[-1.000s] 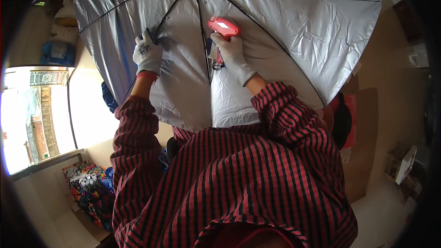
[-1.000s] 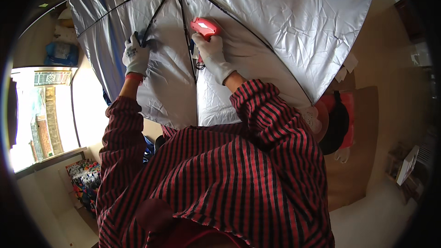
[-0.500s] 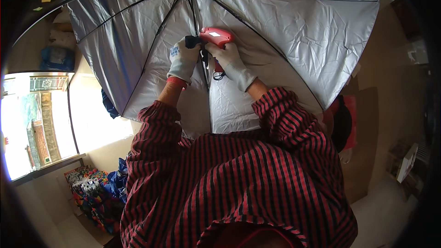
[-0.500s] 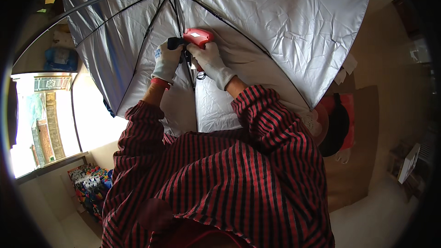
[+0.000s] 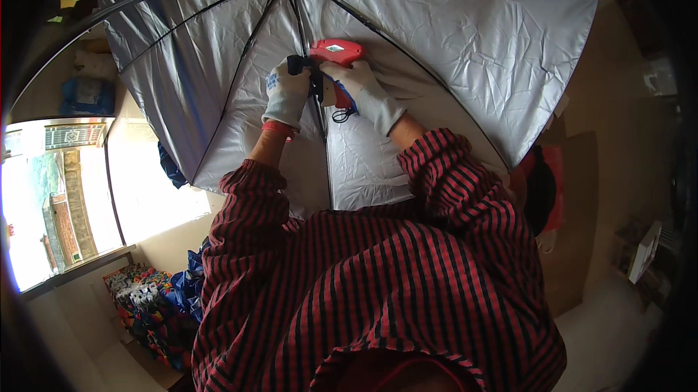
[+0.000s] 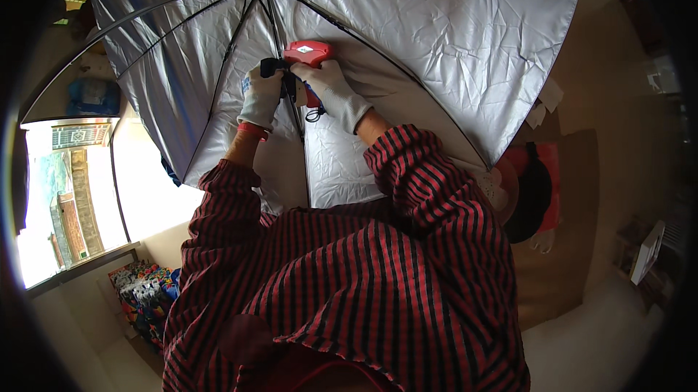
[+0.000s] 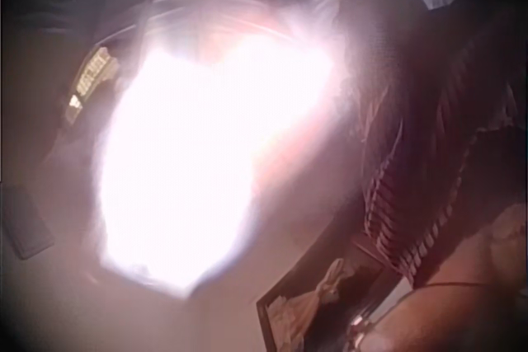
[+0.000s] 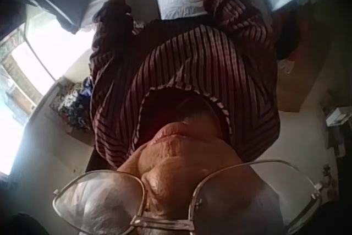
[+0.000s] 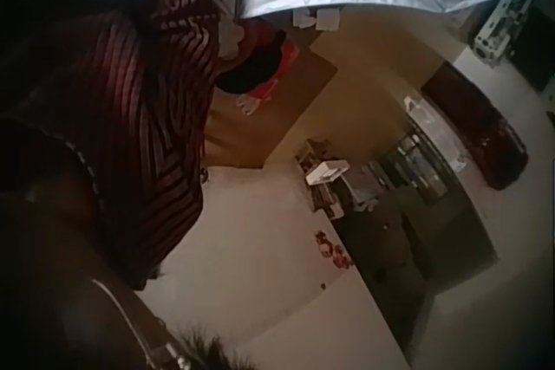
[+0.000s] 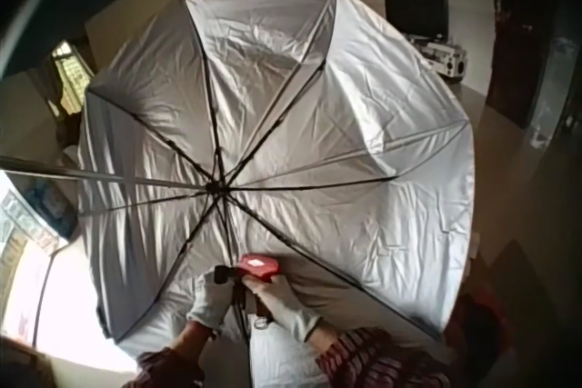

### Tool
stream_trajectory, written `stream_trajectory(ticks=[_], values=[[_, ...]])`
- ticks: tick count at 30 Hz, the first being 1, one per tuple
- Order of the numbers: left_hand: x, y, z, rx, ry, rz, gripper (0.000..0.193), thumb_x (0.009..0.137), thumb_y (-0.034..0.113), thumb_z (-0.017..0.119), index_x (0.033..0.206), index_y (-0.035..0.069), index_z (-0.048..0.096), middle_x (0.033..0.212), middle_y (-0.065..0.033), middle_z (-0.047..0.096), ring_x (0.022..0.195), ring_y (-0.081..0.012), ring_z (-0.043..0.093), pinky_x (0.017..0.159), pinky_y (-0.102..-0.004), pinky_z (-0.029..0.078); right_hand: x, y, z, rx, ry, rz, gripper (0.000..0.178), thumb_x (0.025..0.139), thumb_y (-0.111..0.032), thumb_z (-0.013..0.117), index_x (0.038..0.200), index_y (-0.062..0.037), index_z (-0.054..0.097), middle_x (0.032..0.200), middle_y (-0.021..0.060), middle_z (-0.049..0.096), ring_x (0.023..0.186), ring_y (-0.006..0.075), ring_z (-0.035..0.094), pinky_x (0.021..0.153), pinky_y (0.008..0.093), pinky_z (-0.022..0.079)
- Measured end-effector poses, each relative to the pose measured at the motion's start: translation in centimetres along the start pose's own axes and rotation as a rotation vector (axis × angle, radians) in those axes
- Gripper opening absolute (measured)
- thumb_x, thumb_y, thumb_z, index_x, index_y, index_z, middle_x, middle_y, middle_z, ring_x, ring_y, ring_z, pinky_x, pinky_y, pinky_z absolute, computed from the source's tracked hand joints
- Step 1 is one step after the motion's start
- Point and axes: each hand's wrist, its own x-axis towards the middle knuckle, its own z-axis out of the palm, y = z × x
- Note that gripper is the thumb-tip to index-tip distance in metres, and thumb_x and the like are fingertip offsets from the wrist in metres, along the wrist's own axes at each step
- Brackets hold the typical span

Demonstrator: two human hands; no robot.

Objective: Repairing umbrellas by inspecting the frame and applying hot glue to secure the fabric to the ribs.

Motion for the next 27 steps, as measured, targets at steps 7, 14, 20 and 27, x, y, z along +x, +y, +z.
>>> stream_trajectory(ticks=[7, 14, 20, 27], values=[[0.2, -0.5, -0.5, -0.008, 0.012, 0.004, 0.02, 0.08, 0.02, 0.065, 0.093, 0.007, 0.071, 0.077, -0.0141, 0.069, 0.071, -0.0284, 0.068, 0.066, -0.0369, 0.052, 2.8, 1.7, -3.5, -0.659, -0.337, -0.513, 0.027, 0.094, -0.014, 0.054, 0.117, -0.0035, 0.062, 0.116, 0.0029, 0.065, 0.105, 0.0112, 0.062, 0.091, 0.0257, 0.047], [0.8, -0.5, 0.1, -0.034, 0.018, 0.08, 0.019, 0.08, 0.018, 0.064, 0.093, 0.006, 0.071, 0.076, -0.0144, 0.069, 0.069, -0.027, 0.069, 0.063, -0.0364, 0.052, 5.5, 4.2, -4.1, 0.115, -0.491, -0.023, 0.033, 0.093, -0.028, 0.061, 0.119, -0.0065, 0.058, 0.108, 0.0073, 0.067, 0.092, 0.0157, 0.067, 0.082, 0.033, 0.056], [0.8, -1.4, -0.3, -0.071, -0.044, 0.0, 0.019, 0.08, 0.018, 0.065, 0.094, 0.007, 0.071, 0.074, -0.0135, 0.069, 0.069, -0.0245, 0.069, 0.062, -0.0348, 0.052, 2.8, 0.8, -1.3, 0.378, -0.292, 0.34, 0.032, 0.092, -0.026, 0.062, 0.117, -0.0065, 0.058, 0.102, 0.0061, 0.067, 0.085, 0.0164, 0.067, 0.075, 0.0321, 0.056], [0.4, -0.2, 0.3, 0.108, 0.009, 0.059, 0.02, 0.08, 0.021, 0.066, 0.093, 0.007, 0.071, 0.07, -0.0128, 0.068, 0.062, -0.0245, 0.068, 0.058, -0.0351, 0.052, 1.8, -1.2, 0.6, 0.001, -0.042, 0.21, 0.025, 0.091, -0.028, 0.063, 0.101, -0.0056, 0.065, 0.082, 0.0024, 0.066, 0.067, 0.0134, 0.063, 0.058, 0.0279, 0.051]])
